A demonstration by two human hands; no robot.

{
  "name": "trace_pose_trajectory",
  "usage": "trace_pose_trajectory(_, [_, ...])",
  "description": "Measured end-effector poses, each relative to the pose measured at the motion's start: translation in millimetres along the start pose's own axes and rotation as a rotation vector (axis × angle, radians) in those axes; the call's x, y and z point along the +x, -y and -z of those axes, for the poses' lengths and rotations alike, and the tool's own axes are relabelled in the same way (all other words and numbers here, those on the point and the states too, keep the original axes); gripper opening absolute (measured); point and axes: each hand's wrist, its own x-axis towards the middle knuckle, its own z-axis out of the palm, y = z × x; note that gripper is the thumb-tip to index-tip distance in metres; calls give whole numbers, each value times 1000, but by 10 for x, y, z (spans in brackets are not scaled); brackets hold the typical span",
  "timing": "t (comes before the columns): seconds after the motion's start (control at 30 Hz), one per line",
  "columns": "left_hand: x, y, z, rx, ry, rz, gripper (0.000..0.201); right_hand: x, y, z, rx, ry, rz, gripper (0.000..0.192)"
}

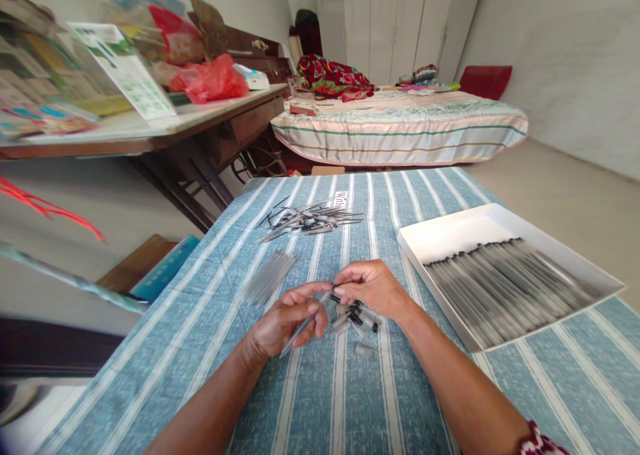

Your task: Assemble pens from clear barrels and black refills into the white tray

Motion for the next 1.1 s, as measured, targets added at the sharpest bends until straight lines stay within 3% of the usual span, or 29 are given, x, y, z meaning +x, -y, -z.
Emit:
trace_pose_trajectory(0.5, [-3, -17, -12, 21, -28, 74, 25, 3, -46, -59, -84, 46, -74, 25])
trace_pose_trajectory(0.87, [-23, -50, -6, 42, 22, 161, 23, -19, -2, -21, -101, 208, -102, 20])
trace_pose_trajectory(1.1, [-21, -53, 2, 58, 30, 196, 26, -14, -47, -29, -87, 238, -112, 25])
